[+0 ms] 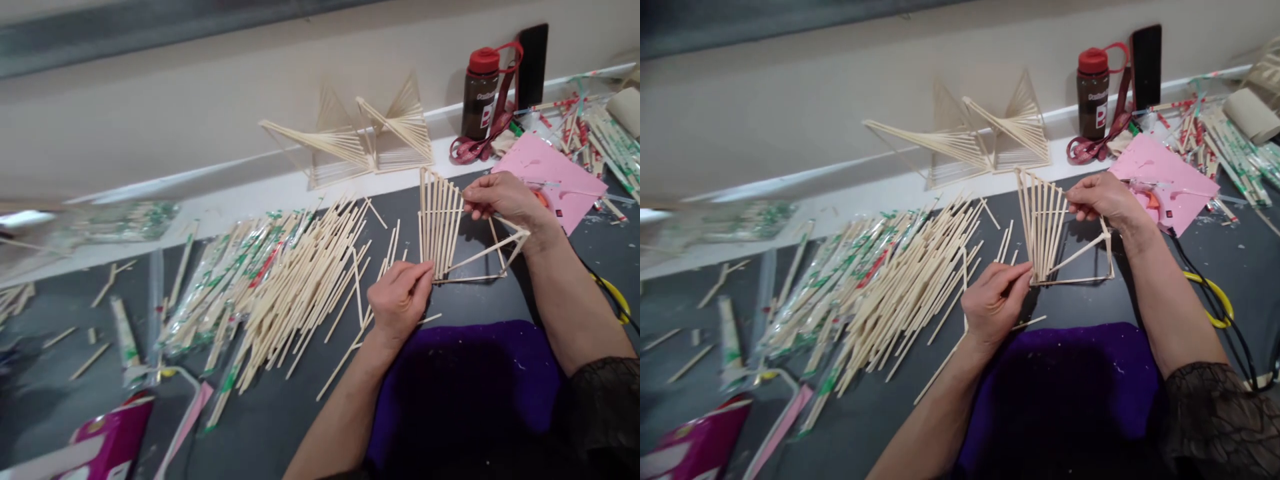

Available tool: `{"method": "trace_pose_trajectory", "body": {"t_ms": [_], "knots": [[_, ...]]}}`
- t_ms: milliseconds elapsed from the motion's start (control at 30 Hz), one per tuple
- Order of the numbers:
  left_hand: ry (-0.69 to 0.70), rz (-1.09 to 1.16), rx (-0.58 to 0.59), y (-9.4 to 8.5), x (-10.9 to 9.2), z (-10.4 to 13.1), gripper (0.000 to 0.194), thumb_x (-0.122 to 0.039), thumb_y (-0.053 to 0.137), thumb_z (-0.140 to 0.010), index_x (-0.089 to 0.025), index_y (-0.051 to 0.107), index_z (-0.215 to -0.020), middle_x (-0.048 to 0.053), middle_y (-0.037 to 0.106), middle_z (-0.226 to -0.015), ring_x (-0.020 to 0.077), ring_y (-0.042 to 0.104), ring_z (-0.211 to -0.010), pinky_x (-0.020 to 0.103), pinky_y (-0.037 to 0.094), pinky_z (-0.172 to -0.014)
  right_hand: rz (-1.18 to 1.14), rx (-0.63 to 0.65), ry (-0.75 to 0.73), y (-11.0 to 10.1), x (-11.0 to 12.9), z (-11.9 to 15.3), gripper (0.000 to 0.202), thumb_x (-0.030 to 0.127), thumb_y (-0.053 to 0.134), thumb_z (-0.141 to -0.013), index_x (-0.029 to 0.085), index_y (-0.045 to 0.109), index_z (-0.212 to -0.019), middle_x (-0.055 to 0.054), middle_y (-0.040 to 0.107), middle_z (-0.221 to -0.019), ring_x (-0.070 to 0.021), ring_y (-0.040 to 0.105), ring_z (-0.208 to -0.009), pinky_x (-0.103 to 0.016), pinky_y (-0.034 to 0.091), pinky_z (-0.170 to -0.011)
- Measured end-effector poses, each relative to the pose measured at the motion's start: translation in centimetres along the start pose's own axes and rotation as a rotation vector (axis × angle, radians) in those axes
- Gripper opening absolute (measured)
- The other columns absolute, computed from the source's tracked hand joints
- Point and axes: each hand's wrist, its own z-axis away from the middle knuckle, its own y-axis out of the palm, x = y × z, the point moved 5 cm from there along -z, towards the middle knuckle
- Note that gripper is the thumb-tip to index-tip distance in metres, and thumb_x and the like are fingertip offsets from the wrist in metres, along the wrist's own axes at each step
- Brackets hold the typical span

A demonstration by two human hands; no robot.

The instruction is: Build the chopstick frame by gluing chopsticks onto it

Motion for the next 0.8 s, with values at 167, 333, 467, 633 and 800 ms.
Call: {"method": "trace_pose_trajectory", "body": {"t_ms": [167,333,467,633,800], "knots": [[-0.093,-0.042,-0.062,-2.2,1.8,-0.8,0.012,-0.019,0.066,-0.088,-0.019,0.077,-0.093,0.002,0.074,-0.078,0.0095,0.065,-0.065,0.021,0.051,-0.060,0.018,0.004,0.008,-0.1,0.3,0.3,0.017,0.012,0.076,-0.076,0.015,0.069,-0.061,-0.005,0.069,-0.059,-0.0069,0.060,-0.043,-0.014,0.040,-0.035],[-0.462,0.034,-0.185,-6.0,6.4,-0.8,0.014,-0.022,0.066,-0.085,-0.020,0.078,-0.091,0.002,0.077,-0.083,0.0129,0.069,-0.075,0.025,0.055,-0.070,0.037,-0.089,0.023,-0.5,1.2,1.2,0.023,0.005,0.063,-0.084,0.011,0.070,-0.063,-0.004,0.067,-0.056,-0.0050,0.060,-0.043,-0.018,0.041,-0.043],[-0.649,0.075,-0.156,-6.8,8.2,0.4,0.016,-0.027,0.067,-0.081,-0.019,0.079,-0.088,0.003,0.077,-0.083,0.0152,0.070,-0.077,0.028,0.055,-0.074,0.003,-0.133,-0.065,-1.0,1.3,1.2,0.019,0.008,0.065,-0.081,0.011,0.070,-0.064,-0.004,0.067,-0.058,-0.0055,0.060,-0.044,-0.017,0.041,-0.042],[-0.599,-0.029,0.041,-5.5,7.5,0.9,0.018,-0.032,0.066,-0.081,-0.023,0.080,-0.087,0.002,0.077,-0.085,0.0178,0.070,-0.080,0.032,0.053,-0.078,-0.064,-0.162,-0.124,-1.5,1.2,1.0,0.015,0.009,0.066,-0.079,0.012,0.069,-0.064,-0.003,0.068,-0.060,-0.0058,0.058,-0.045,-0.018,0.041,-0.041],[-0.526,-0.083,0.169,-4.3,6.9,0.7,0.021,-0.035,0.062,-0.083,-0.024,0.079,-0.085,0.002,0.077,-0.085,0.0187,0.070,-0.080,0.033,0.052,-0.077,-0.065,-0.168,-0.135,-1.6,1.6,1.1,0.016,0.013,0.065,-0.078,0.015,0.067,-0.062,-0.003,0.067,-0.060,-0.0061,0.056,-0.046,-0.018,0.038,-0.040]]}}
